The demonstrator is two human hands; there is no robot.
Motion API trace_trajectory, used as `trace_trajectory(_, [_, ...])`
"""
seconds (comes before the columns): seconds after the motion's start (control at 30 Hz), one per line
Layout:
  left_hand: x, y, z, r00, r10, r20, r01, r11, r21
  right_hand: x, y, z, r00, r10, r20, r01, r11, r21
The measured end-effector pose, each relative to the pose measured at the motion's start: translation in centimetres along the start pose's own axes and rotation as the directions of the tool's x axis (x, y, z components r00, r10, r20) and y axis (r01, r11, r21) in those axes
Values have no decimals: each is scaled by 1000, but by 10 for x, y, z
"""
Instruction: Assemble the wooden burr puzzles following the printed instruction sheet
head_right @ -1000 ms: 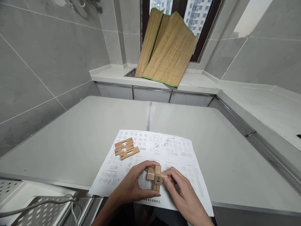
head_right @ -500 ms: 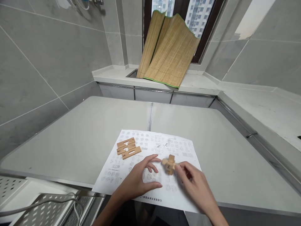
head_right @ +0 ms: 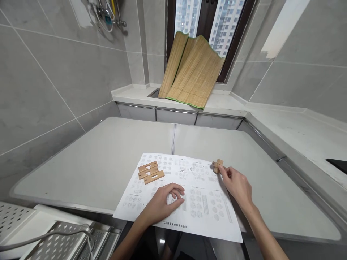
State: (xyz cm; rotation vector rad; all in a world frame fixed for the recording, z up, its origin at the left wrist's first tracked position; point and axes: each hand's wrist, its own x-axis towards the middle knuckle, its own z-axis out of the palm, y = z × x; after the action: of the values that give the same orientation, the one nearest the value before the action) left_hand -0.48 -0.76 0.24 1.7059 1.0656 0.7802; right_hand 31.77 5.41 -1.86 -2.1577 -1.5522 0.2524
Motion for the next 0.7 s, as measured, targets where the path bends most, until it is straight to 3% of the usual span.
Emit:
trace_trajectory(0.13, [0,-2,1,1000,20,-17,-20,1000,8,-30,3,1,997,-80,1,80,997,9])
trace_trajectory(0.3, [1,-5,1,998,53,-36,-51,998,41,-66,10,7,973,-228,35,211,942,260])
trace_trajectory(0.57, [0,0,2,992,112,-52,-104,985,141,-69,11,8,971,-233,47,195,895,402])
trace_trajectory(0.7, [-2,4,-11,964,202,-173,-136,934,331,-68,12,8,969,-244,43,204,883,422])
